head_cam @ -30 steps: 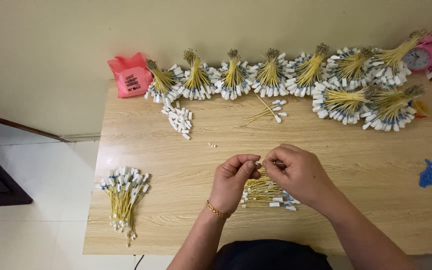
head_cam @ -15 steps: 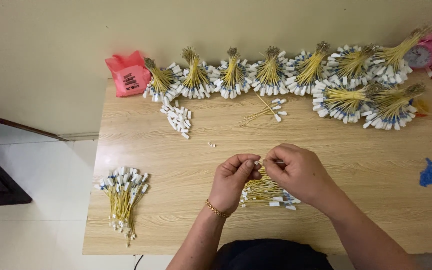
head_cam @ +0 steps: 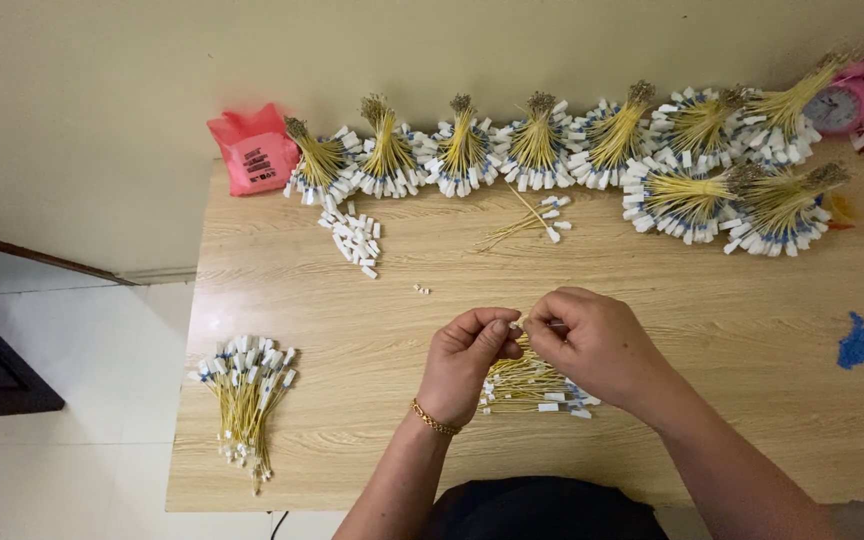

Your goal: Assembling small wire cables by sliding plastic sleeves onto the ends and organizing them into bundles

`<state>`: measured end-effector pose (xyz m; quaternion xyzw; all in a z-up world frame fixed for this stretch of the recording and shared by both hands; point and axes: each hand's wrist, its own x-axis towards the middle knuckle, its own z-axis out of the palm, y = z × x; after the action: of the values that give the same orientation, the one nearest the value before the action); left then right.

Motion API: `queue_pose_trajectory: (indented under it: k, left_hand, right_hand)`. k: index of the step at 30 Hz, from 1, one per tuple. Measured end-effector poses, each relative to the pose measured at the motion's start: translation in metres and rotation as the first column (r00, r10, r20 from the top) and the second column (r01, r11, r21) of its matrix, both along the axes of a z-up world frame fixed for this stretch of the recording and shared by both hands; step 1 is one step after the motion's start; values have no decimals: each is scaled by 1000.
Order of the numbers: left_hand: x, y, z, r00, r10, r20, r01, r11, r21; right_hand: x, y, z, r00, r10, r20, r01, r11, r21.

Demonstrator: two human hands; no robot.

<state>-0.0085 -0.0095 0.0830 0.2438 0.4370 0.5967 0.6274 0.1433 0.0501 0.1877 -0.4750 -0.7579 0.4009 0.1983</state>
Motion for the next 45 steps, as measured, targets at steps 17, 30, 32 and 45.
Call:
queue_pose_trajectory:
  k: [17, 30, 32, 45]
  left_hand:
    - [-3, 2, 5, 983, -32, -181, 33, 999, 1]
    - [-2, 3, -2, 988, 9, -154, -18, 998, -55]
    - [-2, 8, -10, 999, 33, -44, -35, 997, -67]
    - [-10, 11, -25, 952, 107, 287, -56, 982, -180]
  right_hand:
    - [0, 1, 6, 992, 39, 116, -44, 998, 43]
    - [-5, 1, -5, 997, 72, 35, -68, 994, -87]
    - [-1, 5, -10, 998, 48, -51, -53, 994, -93]
    - [2, 1, -15, 894, 70, -443, -157, 974, -163]
